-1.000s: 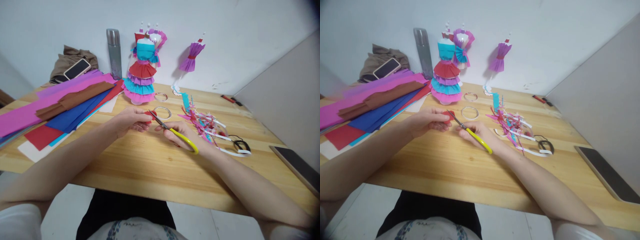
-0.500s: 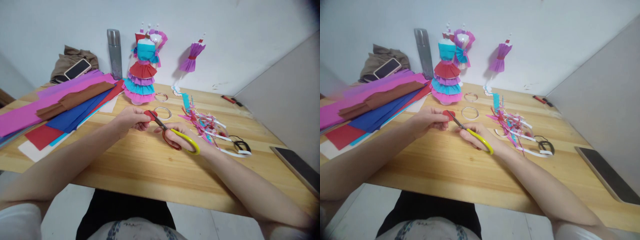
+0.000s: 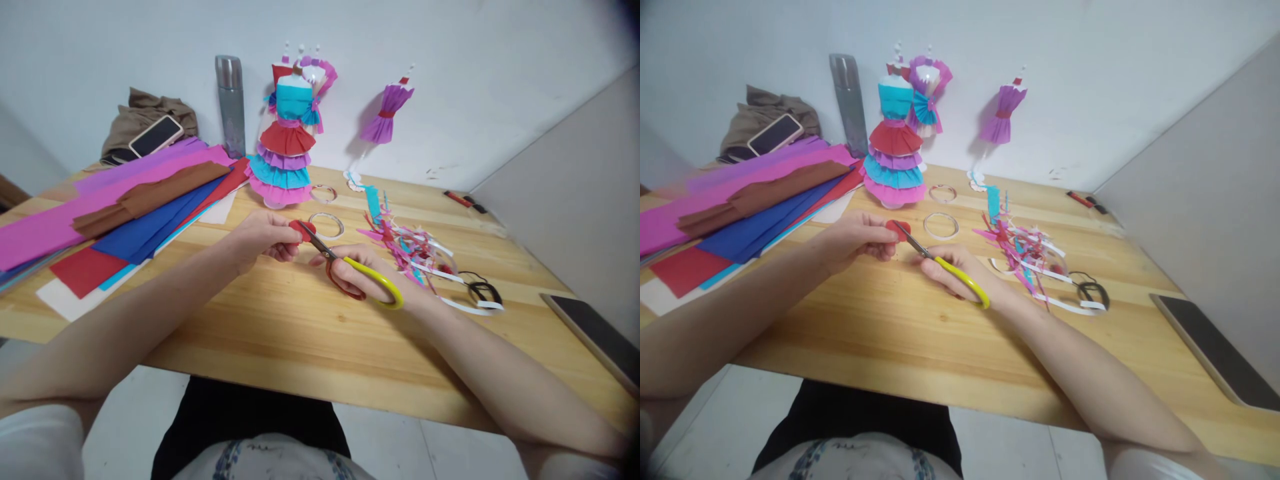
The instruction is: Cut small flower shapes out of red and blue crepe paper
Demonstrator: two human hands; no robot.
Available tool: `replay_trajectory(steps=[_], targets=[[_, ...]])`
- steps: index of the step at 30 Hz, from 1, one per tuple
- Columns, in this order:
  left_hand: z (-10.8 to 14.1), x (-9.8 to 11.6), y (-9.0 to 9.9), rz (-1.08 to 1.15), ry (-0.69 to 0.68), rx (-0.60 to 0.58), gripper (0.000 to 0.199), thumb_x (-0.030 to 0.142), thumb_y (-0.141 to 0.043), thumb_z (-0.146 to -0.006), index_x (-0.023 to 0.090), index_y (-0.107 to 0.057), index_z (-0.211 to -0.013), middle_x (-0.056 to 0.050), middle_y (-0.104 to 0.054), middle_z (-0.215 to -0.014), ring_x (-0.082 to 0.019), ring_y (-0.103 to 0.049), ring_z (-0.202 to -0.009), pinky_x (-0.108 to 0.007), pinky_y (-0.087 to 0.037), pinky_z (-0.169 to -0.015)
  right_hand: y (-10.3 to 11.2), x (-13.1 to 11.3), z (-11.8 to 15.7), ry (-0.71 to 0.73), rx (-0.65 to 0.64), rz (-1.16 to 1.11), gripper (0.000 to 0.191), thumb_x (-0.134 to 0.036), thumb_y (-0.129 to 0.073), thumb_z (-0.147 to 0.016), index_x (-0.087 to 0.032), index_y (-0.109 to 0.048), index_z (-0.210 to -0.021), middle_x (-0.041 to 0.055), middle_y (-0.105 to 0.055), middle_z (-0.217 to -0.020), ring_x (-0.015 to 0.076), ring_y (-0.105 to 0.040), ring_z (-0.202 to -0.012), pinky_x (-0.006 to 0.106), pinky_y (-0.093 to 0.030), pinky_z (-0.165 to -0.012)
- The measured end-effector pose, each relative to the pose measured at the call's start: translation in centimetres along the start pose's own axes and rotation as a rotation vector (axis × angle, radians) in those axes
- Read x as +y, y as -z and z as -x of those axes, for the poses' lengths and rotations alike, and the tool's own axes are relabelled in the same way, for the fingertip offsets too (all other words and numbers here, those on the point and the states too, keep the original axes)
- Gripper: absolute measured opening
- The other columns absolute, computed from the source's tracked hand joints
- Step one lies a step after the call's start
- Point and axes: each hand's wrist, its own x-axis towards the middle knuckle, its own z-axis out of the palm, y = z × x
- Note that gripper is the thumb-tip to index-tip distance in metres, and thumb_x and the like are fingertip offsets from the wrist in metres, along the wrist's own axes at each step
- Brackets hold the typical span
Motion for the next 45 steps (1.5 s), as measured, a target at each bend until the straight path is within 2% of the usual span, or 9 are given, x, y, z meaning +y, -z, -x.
replay_trajectory(steps=[6, 22, 27, 33, 39, 45], targets=[[0.06, 0.20, 0.07, -0.019, 0.008, 0.001, 0.027, 0.014, -0.069, -0.077, 0.014, -0.067, -0.050, -0.005, -0.065, -0.053, -0.009, -0.058, -0.049, -0.020, -0.047, -0.053, 0.02, -0.02, 0.03, -0.011, 0.001, 0.013, 0.078, -0.081, -0.054, -0.090, -0.007, -0.070, -0.109, -0.0086, -0.040, -0.054, 0.0064, -0.036, -0.040, 0.021, -0.028, -0.037], [-0.11, 0.22, 0.36, -0.008, 0.029, -0.030, 0.027, 0.012, -0.068, -0.078, 0.014, -0.067, -0.051, -0.004, -0.065, -0.053, -0.009, -0.058, -0.049, -0.019, -0.047, -0.051, -0.04, -0.34, -0.05, 0.021, -0.001, 0.027, 0.074, -0.078, -0.054, -0.091, -0.009, -0.071, -0.107, -0.0077, -0.039, -0.053, 0.0081, -0.033, -0.043, 0.024, -0.022, -0.041], [-0.28, 0.06, 0.54, -0.012, 0.033, -0.033, 0.026, 0.013, -0.069, -0.078, 0.013, -0.068, -0.052, -0.005, -0.066, -0.054, -0.009, -0.059, -0.050, -0.019, -0.048, -0.052, -0.13, -0.45, -0.02, 0.041, 0.010, 0.025, 0.069, -0.077, -0.055, -0.092, -0.010, -0.071, -0.102, -0.0079, -0.038, -0.054, 0.0078, -0.032, -0.044, 0.024, -0.020, -0.042], [-0.21, -0.02, 0.58, 0.001, 0.021, -0.031, 0.023, 0.014, -0.071, -0.077, 0.013, -0.069, -0.054, -0.005, -0.066, -0.056, -0.009, -0.059, -0.051, -0.020, -0.047, -0.053, -0.21, -0.55, 0.07, 0.063, 0.012, 0.009, 0.063, -0.073, -0.055, -0.095, -0.011, -0.070, -0.099, -0.0081, -0.039, -0.053, 0.0075, -0.033, -0.043, 0.024, -0.022, -0.041], [-0.28, -0.48, 0.66, 0.070, 0.001, -0.058, 0.015, 0.017, -0.076, -0.074, 0.013, -0.070, -0.061, -0.005, -0.069, -0.061, -0.010, -0.061, -0.055, -0.021, -0.050, -0.058, -0.14, -0.18, 0.07, 0.048, 0.039, 0.004, 0.066, -0.075, -0.055, -0.093, -0.013, -0.072, -0.104, -0.0081, -0.041, -0.052, 0.0077, -0.035, -0.040, 0.022, -0.025, -0.038], [-0.28, -0.55, 0.35, 0.096, 0.008, -0.051, 0.016, 0.018, -0.076, -0.075, 0.013, -0.069, -0.062, -0.004, -0.069, -0.063, -0.009, -0.061, -0.055, -0.022, -0.051, -0.061, 0.04, 0.27, 0.02, 0.000, 0.046, 0.009, 0.072, -0.078, -0.055, -0.091, -0.011, -0.072, -0.109, -0.0079, -0.041, -0.051, 0.0077, -0.035, -0.038, 0.022, -0.028, -0.037]])
